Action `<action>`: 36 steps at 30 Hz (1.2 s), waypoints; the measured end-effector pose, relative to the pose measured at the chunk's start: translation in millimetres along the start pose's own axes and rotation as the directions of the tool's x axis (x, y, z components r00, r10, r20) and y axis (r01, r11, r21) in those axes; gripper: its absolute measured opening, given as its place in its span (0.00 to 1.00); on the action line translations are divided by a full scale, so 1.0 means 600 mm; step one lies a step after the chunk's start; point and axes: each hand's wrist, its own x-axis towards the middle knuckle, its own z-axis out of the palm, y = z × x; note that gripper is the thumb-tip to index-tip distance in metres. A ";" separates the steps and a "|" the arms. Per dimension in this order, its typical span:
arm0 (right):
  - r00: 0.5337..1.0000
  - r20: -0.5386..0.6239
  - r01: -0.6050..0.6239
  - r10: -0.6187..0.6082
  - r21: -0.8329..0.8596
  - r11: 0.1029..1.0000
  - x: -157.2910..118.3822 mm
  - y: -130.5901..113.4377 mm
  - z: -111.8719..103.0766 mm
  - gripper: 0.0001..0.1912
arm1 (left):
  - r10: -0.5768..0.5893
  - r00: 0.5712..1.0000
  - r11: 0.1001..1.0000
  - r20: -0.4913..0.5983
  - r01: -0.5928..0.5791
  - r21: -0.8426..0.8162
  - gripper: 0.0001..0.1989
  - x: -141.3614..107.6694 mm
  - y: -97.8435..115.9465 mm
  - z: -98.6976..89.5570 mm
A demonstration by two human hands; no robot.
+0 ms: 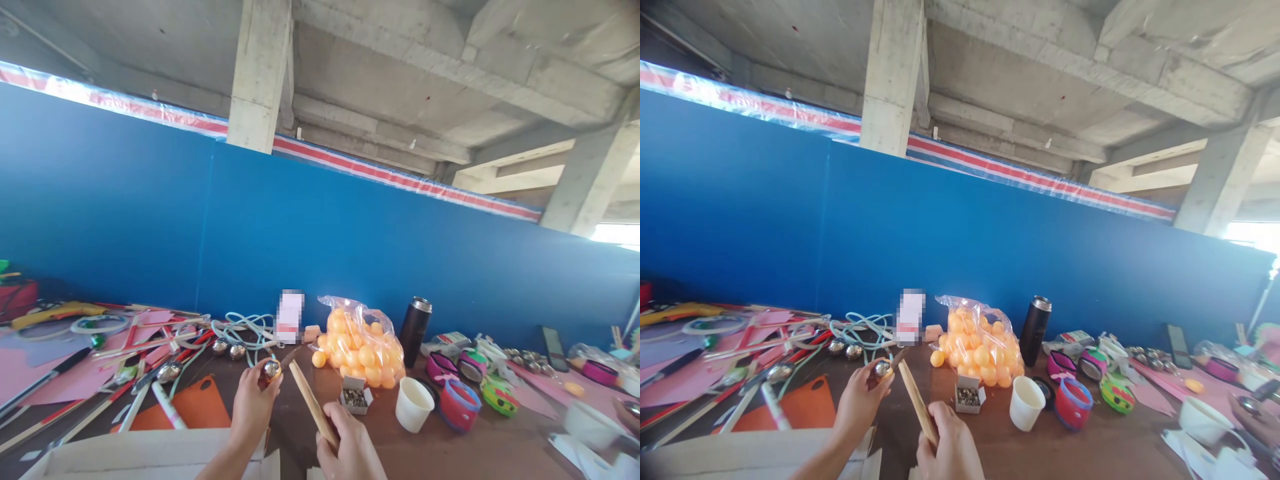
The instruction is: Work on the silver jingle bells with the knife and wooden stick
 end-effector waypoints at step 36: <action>0.999 -0.044 0.002 0.000 0.046 0.999 0.000 -0.006 -0.006 0.08 | 0.046 0.999 0.998 -0.023 -0.045 0.042 0.24 0.000 -0.009 0.004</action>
